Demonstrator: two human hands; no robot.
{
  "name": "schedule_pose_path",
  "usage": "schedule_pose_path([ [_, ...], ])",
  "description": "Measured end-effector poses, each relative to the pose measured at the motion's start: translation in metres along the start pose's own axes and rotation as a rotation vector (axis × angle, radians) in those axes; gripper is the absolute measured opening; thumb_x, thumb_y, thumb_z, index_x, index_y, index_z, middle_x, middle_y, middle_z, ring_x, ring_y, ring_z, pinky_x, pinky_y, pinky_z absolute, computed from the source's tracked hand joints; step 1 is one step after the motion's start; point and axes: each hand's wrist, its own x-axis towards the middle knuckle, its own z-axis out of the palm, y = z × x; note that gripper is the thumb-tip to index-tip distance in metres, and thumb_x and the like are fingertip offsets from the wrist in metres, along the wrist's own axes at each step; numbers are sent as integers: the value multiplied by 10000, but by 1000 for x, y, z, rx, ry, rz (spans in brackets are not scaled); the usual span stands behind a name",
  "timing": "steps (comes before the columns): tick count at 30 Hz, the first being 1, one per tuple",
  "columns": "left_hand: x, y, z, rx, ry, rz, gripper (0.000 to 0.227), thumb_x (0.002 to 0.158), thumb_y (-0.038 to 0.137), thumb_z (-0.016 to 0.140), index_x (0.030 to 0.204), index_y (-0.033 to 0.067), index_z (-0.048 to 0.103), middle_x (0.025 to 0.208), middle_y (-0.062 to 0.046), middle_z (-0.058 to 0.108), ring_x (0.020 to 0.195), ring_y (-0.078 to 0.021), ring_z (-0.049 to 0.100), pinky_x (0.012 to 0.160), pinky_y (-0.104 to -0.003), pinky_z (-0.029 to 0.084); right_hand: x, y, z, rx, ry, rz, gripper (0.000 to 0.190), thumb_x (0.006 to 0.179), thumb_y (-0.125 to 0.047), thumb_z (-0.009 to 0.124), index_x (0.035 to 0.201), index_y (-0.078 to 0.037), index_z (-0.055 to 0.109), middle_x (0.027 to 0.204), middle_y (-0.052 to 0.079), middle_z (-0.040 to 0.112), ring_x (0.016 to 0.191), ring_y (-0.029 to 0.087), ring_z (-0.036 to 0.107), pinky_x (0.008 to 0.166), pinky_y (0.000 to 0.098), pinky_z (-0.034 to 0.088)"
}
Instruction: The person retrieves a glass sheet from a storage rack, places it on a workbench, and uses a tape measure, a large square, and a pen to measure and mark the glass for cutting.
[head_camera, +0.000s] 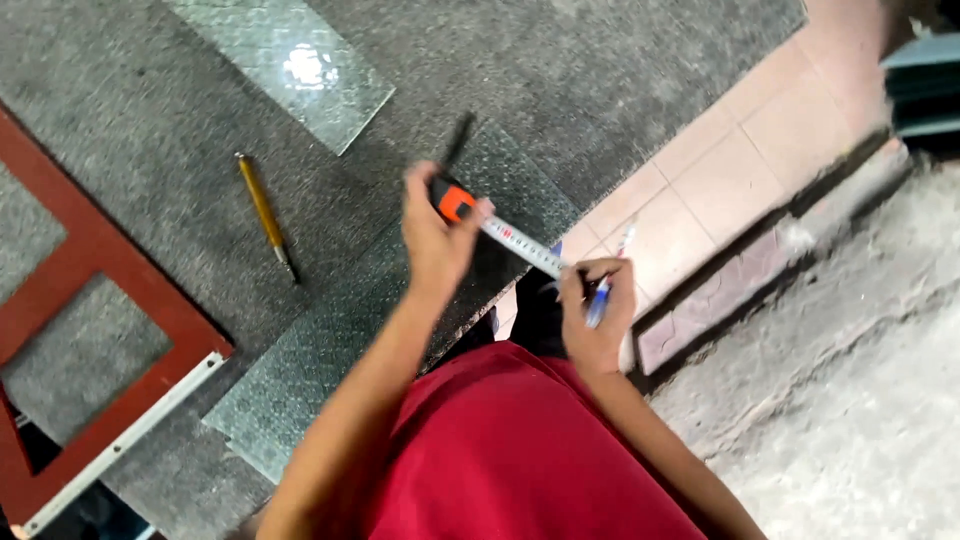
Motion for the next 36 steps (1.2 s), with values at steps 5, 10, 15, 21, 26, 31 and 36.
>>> schedule_pose_path([
  [5, 80, -14, 8, 121, 53, 186, 949, 838, 66, 1064, 1558, 216, 464, 1273, -182, 586, 1207, -479, 718, 1137, -569, 545, 31, 43, 4, 17, 139, 195, 252, 1106, -33, 715, 1077, -74, 468, 899, 70, 620, 645, 176, 719, 705, 320, 632],
  [10, 119, -23, 27, 346, -51, 155, 915, 826, 107, 1046, 1508, 284, 461, 1392, -150, 601, 1154, -380, 797, 1066, -568, 641, 47, 66, 18, -38, 111, 278, 349, 1073, -81, 774, 992, -79, 434, 931, 59, 450, 724, 184, 645, 634, 324, 749],
  [15, 127, -45, 27, 286, -8, 243, 884, 870, 52, 1010, 1509, 248, 431, 1411, -184, 601, 1130, -416, 819, 1006, -575, 703, 52, 59, 26, -243, 18, 267, 345, 1077, -112, 798, 999, -108, 462, 867, 61, 540, 663, 180, 735, 524, 277, 649],
  [21, 127, -53, 25, 260, 2, 281, 885, 920, 62, 986, 1548, 254, 394, 1427, -201, 567, 1076, -442, 834, 954, -571, 733, 55, 60, 25, -353, -37, 180, 341, 1088, -131, 825, 1045, -134, 487, 837, 46, 589, 638, 183, 768, 490, 277, 605],
  [26, 136, -57, 23, 245, -33, 284, 849, 949, 88, 971, 1543, 275, 395, 1456, -200, 562, 1111, -478, 822, 974, -642, 700, 57, 64, 25, -373, -49, 169, 352, 1082, -153, 848, 1033, -132, 500, 841, 46, 587, 620, 193, 785, 439, 271, 565],
  [31, 134, -62, 30, 217, -5, 299, 841, 965, 101, 970, 1558, 278, 401, 1435, -161, 554, 1122, -403, 835, 987, -567, 734, 59, 83, 18, -471, -44, -4, 386, 1072, -225, 901, 1050, -144, 524, 824, 8, 643, 638, 138, 572, 618, 353, 474],
  [36, 126, -74, 37, 173, 83, 350, 874, 958, 115, 977, 1598, 261, 399, 1394, -135, 578, 1060, -318, 808, 908, -477, 759, 57, 89, 20, -455, -44, -9, 386, 1058, -215, 903, 1049, -135, 525, 838, 16, 611, 674, 163, 528, 648, 359, 473],
])
